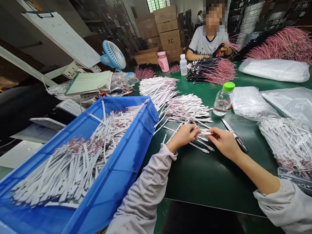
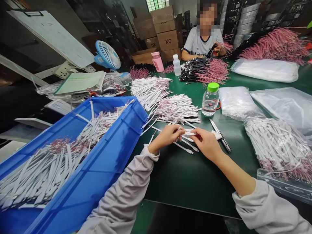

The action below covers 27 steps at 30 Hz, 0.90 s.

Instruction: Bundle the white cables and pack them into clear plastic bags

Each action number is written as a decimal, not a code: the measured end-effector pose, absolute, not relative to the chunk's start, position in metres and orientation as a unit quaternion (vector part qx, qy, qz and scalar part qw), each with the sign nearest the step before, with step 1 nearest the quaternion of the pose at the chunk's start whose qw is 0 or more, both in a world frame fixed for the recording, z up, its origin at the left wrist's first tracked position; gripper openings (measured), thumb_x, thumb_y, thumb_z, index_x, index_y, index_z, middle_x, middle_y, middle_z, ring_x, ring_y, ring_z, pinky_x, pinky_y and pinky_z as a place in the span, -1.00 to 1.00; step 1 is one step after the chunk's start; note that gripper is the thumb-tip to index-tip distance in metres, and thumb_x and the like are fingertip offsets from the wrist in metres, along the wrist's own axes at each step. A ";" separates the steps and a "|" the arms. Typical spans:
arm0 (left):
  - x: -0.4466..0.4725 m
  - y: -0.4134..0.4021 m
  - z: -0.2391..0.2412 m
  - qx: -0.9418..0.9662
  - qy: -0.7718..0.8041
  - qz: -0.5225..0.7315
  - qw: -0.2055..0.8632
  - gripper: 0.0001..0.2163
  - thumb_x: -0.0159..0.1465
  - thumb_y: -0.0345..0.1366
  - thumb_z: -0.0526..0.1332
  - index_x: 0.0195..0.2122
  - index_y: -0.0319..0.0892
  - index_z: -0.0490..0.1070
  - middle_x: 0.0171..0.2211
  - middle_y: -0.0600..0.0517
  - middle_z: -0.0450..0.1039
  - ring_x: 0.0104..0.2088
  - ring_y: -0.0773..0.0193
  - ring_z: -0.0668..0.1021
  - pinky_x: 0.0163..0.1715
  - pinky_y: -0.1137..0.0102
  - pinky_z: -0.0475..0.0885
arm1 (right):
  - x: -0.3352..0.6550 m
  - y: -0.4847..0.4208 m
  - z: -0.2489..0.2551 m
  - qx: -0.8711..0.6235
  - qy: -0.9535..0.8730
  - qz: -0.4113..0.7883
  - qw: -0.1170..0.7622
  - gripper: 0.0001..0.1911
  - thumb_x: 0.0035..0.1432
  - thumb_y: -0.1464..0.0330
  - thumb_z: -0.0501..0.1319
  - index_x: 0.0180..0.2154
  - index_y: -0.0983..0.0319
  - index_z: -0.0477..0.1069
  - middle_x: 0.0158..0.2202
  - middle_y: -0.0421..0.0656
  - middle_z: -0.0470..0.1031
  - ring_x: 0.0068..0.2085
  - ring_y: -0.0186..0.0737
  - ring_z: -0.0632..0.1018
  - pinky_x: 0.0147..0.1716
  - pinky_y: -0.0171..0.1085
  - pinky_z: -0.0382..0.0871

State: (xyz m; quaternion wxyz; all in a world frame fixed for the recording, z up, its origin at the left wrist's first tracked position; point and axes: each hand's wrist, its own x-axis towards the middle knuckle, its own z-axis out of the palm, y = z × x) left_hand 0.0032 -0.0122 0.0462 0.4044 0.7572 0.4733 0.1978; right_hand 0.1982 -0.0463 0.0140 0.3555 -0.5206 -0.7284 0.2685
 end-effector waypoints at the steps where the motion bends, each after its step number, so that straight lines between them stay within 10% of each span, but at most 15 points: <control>1: 0.004 -0.013 0.045 0.748 0.480 0.203 0.411 -0.73 0.29 -0.19 0.04 -0.50 -0.18 0.32 -0.59 0.12 0.39 -0.57 0.38 0.41 -0.46 0.47 0.25 | 0.197 -0.048 0.014 -0.518 -0.724 0.270 0.366 -0.78 0.16 0.19 0.20 -0.23 0.17 0.47 -0.40 -0.18 0.52 -0.40 -0.23 0.49 -0.34 -0.26 0.34; 15: 0.005 -0.012 0.034 0.761 0.512 0.371 0.148 -0.74 0.24 -0.29 0.21 -0.04 -0.16 0.45 -0.06 -0.11 0.41 -0.01 0.17 0.44 0.04 0.33 0.29 | 0.195 -0.043 0.010 -0.499 -0.541 0.444 0.512 -0.72 0.10 0.18 0.28 -0.25 0.22 0.35 -0.47 -0.20 0.49 -0.43 -0.28 0.51 -0.36 -0.28 0.45; 27: -0.016 -0.005 0.053 0.785 0.443 0.216 0.376 -0.81 0.22 -0.25 0.18 -0.40 -0.14 0.59 -0.43 0.07 0.57 -0.39 0.31 0.53 -0.34 0.48 0.32 | 0.193 -0.045 0.021 -0.508 -0.473 0.435 0.573 -0.72 0.07 0.16 0.30 -0.40 0.26 0.40 -0.51 -0.16 0.48 -0.51 -0.34 0.45 -0.47 -0.35 0.40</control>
